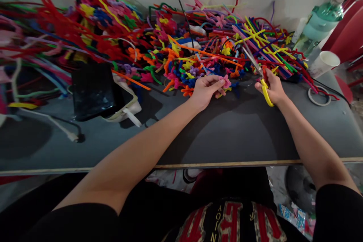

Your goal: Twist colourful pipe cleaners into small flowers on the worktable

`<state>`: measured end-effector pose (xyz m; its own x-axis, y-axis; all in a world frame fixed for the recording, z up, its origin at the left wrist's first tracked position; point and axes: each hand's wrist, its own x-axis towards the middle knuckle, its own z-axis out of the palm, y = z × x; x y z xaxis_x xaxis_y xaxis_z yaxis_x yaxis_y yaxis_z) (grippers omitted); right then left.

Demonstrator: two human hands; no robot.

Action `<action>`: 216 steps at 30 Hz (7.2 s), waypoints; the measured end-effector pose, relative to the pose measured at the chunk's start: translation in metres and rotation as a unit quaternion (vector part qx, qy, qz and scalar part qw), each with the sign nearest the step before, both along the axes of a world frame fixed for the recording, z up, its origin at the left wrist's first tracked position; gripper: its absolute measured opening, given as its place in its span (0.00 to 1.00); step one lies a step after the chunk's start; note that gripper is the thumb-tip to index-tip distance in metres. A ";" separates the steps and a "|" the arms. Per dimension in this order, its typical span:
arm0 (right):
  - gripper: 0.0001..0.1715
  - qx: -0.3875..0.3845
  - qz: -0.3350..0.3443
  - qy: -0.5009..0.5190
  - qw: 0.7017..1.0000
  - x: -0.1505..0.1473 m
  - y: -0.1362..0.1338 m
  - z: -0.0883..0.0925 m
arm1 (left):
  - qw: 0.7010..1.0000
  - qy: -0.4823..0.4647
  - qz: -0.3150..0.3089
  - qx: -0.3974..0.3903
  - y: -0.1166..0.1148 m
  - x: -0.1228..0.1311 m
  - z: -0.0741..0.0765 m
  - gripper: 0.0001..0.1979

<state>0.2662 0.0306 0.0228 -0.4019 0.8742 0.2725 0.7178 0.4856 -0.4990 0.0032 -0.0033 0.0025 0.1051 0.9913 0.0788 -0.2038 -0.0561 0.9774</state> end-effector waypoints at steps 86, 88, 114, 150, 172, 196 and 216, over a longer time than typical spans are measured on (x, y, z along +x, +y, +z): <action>0.31 0.058 0.005 -0.131 0.990 -0.018 -0.013 0.008 | 0.996 -0.031 -0.088 -0.003 0.006 -0.010 0.007 0.08; 0.34 0.076 0.013 -0.118 0.990 -0.019 -0.012 0.007 | 0.996 -0.035 -0.086 -0.005 0.007 -0.010 0.006 0.08; 0.27 0.061 0.024 -0.099 0.993 -0.025 -0.017 0.011 | 0.997 -0.028 -0.076 -0.009 0.009 -0.010 0.003 0.08; 0.24 0.059 0.014 -0.088 0.994 -0.026 -0.019 0.012 | 0.995 -0.040 -0.086 -0.010 0.008 -0.012 0.004 0.04; 0.36 0.095 -0.056 -0.021 0.994 -0.014 -0.008 0.000 | 0.998 -0.062 -0.002 0.034 0.010 -0.008 0.000 0.10; 0.30 0.110 0.017 -0.066 0.992 -0.019 -0.010 0.004 | 0.992 -0.100 -0.077 -0.008 0.009 -0.009 -0.002 0.03; 0.37 0.090 0.067 -0.077 0.991 -0.018 -0.008 0.006 | 0.974 -0.164 -0.128 -0.087 0.009 -0.010 -0.007 0.04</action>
